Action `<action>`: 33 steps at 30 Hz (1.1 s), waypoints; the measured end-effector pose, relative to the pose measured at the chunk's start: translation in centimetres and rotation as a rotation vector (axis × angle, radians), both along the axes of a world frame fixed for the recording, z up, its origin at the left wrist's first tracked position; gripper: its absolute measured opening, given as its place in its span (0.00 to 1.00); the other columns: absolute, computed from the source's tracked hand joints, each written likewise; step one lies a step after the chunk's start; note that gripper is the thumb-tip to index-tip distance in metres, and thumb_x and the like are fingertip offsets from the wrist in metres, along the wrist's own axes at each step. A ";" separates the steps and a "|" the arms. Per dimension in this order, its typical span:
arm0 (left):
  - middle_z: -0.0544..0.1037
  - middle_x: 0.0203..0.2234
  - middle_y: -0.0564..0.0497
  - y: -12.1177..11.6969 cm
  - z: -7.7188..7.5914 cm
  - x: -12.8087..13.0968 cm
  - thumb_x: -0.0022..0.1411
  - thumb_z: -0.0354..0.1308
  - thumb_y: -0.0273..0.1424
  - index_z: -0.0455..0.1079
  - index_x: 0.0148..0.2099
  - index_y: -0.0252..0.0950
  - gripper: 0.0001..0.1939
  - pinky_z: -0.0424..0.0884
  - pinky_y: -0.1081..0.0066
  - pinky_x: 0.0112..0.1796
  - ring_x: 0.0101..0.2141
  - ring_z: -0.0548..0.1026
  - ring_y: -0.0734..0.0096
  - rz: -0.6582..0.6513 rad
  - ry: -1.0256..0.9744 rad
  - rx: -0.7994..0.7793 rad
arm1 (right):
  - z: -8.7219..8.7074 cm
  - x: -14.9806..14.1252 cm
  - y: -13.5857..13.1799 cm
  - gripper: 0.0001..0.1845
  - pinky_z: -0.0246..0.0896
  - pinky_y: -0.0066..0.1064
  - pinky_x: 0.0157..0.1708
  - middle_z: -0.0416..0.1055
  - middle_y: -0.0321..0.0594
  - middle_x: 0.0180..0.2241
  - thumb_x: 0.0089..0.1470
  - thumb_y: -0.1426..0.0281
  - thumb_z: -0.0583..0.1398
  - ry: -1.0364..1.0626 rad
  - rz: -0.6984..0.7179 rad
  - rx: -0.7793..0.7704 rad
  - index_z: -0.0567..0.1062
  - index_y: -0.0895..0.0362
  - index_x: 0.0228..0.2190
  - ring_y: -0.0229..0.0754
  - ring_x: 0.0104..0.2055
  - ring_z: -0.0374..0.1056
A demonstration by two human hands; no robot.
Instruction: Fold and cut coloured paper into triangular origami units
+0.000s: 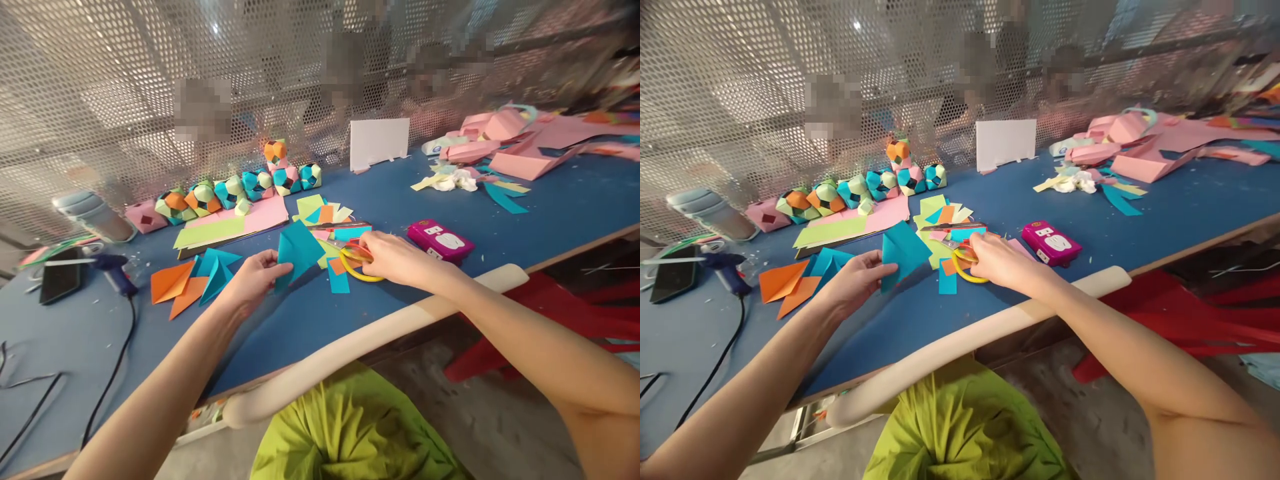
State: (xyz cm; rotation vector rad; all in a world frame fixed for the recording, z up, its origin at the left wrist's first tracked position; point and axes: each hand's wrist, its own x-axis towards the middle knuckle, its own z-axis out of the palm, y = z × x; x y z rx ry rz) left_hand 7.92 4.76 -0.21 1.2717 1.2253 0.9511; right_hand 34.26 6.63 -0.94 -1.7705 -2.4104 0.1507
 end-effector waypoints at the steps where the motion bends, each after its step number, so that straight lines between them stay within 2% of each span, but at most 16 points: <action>1: 0.77 0.26 0.50 0.0 -0.1 0.1 0.46 0.67 0.31 0.69 0.33 0.32 0.13 0.71 0.69 0.31 0.26 0.74 0.69 0.025 -0.122 -0.050 | 0.0 0.3 0.1 0.12 0.59 0.31 0.29 0.74 0.47 0.38 0.49 0.70 0.60 0.073 -0.025 -0.024 0.68 0.57 0.38 0.48 0.38 0.71; 4: 0.78 0.27 0.47 -0.1 -0.5 0.3 0.49 0.65 0.24 0.68 0.34 0.31 0.09 0.75 0.68 0.31 0.28 0.79 0.65 0.099 -0.364 -0.150 | -0.2 1.5 -0.3 0.21 0.64 0.33 0.33 0.74 0.42 0.37 0.46 0.66 0.62 0.428 -0.042 -0.157 0.68 0.56 0.44 0.46 0.38 0.71; 7: 0.79 0.27 0.45 -0.4 -0.7 0.5 0.54 0.60 0.20 0.68 0.34 0.30 0.04 0.77 0.67 0.31 0.29 0.80 0.62 0.144 -0.477 -0.183 | -0.1 2.3 -1.7 0.35 0.68 0.36 0.37 0.73 0.42 0.39 0.42 0.61 0.65 0.836 0.035 -0.328 0.65 0.54 0.53 0.46 0.39 0.71; 9: 0.80 0.29 0.43 -0.7 -0.6 0.8 0.57 0.57 0.19 0.68 0.35 0.29 0.03 0.78 0.67 0.31 0.30 0.81 0.62 0.163 -0.516 -0.194 | 0.4 2.4 -3.0 0.42 0.68 0.34 0.36 0.72 0.43 0.40 0.39 0.58 0.67 0.963 0.054 -0.441 0.64 0.52 0.56 0.45 0.40 0.70; 12: 0.80 0.30 0.43 -1.3 -0.3 1.5 0.59 0.55 0.19 0.69 0.35 0.29 0.03 0.79 0.68 0.32 0.30 0.81 0.64 0.187 -0.555 -0.196 | 1.1 2.4 -5.0 0.42 0.65 0.30 0.32 0.71 0.41 0.37 0.39 0.56 0.68 0.974 0.010 -0.572 0.66 0.52 0.56 0.41 0.35 0.68; 15: 0.80 0.30 0.45 -1.9 0.0 2.0 0.59 0.56 0.19 0.70 0.35 0.30 0.03 0.79 0.69 0.34 0.31 0.81 0.66 0.185 -0.596 -0.170 | 1.1 2.8 -6.0 0.39 0.60 0.28 0.27 0.68 0.37 0.31 0.41 0.53 0.67 0.960 -0.008 -0.641 0.69 0.56 0.53 0.35 0.28 0.64; 20: 0.80 0.30 0.46 -2.8 0.4 2.4 0.59 0.56 0.19 0.72 0.36 0.30 0.04 0.79 0.71 0.32 0.31 0.80 0.66 0.149 -0.608 -0.146 | 0.6 3.5 -6.4 0.35 0.47 0.27 0.22 0.63 0.33 0.26 0.48 0.48 0.62 0.938 0.109 -0.703 0.68 0.57 0.51 0.32 0.23 0.54; 24: 0.80 0.31 0.46 -3.1 0.4 2.6 0.59 0.55 0.19 0.72 0.37 0.30 0.06 0.79 0.71 0.32 0.31 0.81 0.66 0.131 -0.606 -0.157 | 0.8 3.0 -6.4 0.28 0.49 0.27 0.23 0.63 0.33 0.25 0.50 0.52 0.62 0.904 0.086 -0.706 0.71 0.56 0.47 0.34 0.25 0.56; 33: 0.80 0.30 0.46 -3.7 0.3 3.0 0.60 0.55 0.18 0.72 0.38 0.31 0.07 0.79 0.72 0.31 0.31 0.81 0.66 0.074 -0.610 -0.179 | 0.5 1.1 -5.4 0.24 0.49 0.27 0.24 0.62 0.31 0.23 0.48 0.52 0.64 0.989 0.149 -0.754 0.72 0.55 0.41 0.34 0.23 0.54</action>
